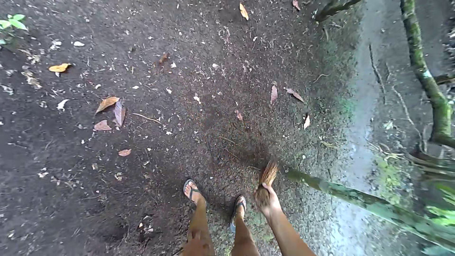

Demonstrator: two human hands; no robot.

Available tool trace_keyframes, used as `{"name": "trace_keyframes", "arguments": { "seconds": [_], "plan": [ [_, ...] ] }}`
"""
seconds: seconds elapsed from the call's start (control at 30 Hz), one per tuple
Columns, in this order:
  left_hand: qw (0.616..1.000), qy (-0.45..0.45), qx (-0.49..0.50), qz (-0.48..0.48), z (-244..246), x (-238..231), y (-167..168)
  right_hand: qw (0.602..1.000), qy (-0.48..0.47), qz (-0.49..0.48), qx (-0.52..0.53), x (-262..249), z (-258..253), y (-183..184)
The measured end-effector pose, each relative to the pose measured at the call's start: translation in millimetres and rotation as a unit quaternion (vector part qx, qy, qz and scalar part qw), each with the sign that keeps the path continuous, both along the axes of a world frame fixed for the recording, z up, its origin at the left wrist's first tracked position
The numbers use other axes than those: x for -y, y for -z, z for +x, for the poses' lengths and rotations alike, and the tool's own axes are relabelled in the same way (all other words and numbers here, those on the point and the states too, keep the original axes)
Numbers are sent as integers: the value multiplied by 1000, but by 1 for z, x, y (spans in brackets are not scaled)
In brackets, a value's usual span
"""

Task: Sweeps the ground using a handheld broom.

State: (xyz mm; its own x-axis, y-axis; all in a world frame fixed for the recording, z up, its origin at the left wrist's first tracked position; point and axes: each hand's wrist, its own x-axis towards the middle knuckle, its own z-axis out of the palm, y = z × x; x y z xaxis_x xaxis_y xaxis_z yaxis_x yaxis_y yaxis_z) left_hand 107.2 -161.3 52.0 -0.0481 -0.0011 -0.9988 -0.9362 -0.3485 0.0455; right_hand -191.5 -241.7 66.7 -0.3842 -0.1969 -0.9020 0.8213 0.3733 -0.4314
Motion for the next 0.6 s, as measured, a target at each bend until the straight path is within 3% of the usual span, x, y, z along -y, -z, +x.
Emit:
{"name": "trace_keyframes", "arguments": {
  "seconds": [0.1,0.2,0.3,0.43,0.6],
  "plan": [
    [999,-25,1,-20,8,-3,5,998,65,-19,18,81,25,34],
    [999,-38,-3,4,13,6,-1,992,-58,-91,68,160,72,39],
    [999,-36,-4,17,16,15,-5,964,-190,-154,103,201,76,48],
    [999,-25,-6,23,18,27,-8,933,-300,-192,54,165,48,30],
    [1000,-12,-13,6,15,17,7,959,-265,-97,20,42,51,-55]
  ]
}}
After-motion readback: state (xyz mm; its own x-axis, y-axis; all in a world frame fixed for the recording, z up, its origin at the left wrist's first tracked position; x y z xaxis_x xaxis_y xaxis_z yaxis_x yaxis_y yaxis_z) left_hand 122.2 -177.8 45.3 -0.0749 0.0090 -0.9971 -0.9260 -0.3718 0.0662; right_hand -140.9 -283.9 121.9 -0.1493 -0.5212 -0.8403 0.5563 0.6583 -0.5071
